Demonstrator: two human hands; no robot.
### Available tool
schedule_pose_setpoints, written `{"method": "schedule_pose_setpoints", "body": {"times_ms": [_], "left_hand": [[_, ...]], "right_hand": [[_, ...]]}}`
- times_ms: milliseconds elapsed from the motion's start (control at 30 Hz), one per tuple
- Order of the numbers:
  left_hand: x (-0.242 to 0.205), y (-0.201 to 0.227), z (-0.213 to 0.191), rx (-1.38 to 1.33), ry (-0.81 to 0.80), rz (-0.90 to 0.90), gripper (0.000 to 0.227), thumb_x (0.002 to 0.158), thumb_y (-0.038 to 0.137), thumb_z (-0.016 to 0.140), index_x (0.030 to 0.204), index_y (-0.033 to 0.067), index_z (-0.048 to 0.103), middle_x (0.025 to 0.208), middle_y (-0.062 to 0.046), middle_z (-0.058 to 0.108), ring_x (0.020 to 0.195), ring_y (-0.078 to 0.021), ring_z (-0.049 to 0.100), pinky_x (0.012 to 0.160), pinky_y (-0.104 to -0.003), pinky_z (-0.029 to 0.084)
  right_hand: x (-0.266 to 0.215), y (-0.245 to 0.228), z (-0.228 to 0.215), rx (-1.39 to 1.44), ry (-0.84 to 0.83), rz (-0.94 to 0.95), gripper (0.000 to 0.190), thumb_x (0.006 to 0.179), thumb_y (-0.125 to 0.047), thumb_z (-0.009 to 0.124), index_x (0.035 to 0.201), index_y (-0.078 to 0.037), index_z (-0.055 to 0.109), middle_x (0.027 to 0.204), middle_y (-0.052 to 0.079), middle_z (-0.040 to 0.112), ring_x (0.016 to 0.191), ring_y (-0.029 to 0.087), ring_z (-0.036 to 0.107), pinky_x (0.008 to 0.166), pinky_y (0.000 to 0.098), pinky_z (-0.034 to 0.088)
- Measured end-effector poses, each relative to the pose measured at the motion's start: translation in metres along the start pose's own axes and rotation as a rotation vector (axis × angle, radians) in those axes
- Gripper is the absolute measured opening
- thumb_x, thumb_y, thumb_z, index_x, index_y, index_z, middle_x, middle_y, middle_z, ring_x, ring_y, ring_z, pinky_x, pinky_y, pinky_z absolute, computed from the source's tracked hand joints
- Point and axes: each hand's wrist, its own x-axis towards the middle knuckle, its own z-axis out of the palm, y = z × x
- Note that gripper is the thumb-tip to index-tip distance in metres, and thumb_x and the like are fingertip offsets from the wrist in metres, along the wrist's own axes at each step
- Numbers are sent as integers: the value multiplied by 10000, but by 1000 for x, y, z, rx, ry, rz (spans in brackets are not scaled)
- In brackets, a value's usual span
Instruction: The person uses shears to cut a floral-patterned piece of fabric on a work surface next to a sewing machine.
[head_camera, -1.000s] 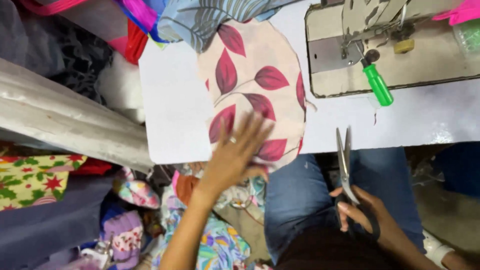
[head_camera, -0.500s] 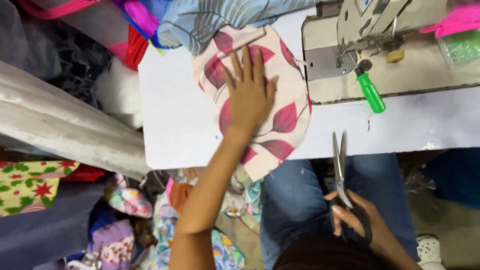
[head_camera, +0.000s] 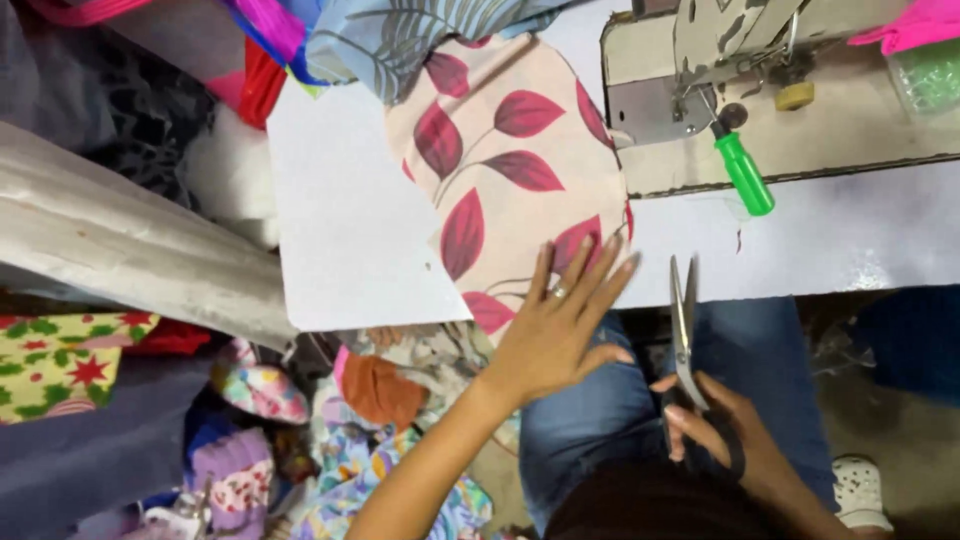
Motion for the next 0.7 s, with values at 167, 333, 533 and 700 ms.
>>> {"method": "schedule_pose_setpoints", "body": {"times_ms": [167,333,533,700], "left_hand": [[-49,-29,3,-531,554,-442,628,1008,142,552,1574,-26,338,1664,-237,343,1601,-420,297,1357,-538,206],[-126,-3,78,-1084,1202,-1304,126,974,154,695,927,204,590,899,60,559,850,-66,521,826,-255,439],[-87,14,86,-1843,675,-1289,91,940,205,773,1007,152,742,949,36,739,860,-56,683,660,-255,595],[-93,37,98,-1613,547,-1107,233,917,140,813,836,178,598,808,49,612,754,-42,524,725,-246,423]], "right_hand": [[-6,1,2,62,-2,19,273,932,-131,637,1163,-3,706,576,135,655,462,243,681,502,364,587],[-8,7,1,23,-52,28,280,938,-165,635,1162,-12,708,550,134,668,455,246,697,540,363,583],[-2,1,6,20,-107,20,270,934,-144,657,1175,-26,687,566,145,662,461,233,676,529,328,564],[29,-47,8,95,-138,143,253,937,-84,650,1148,47,703,587,190,599,449,298,617,464,416,571]]}}
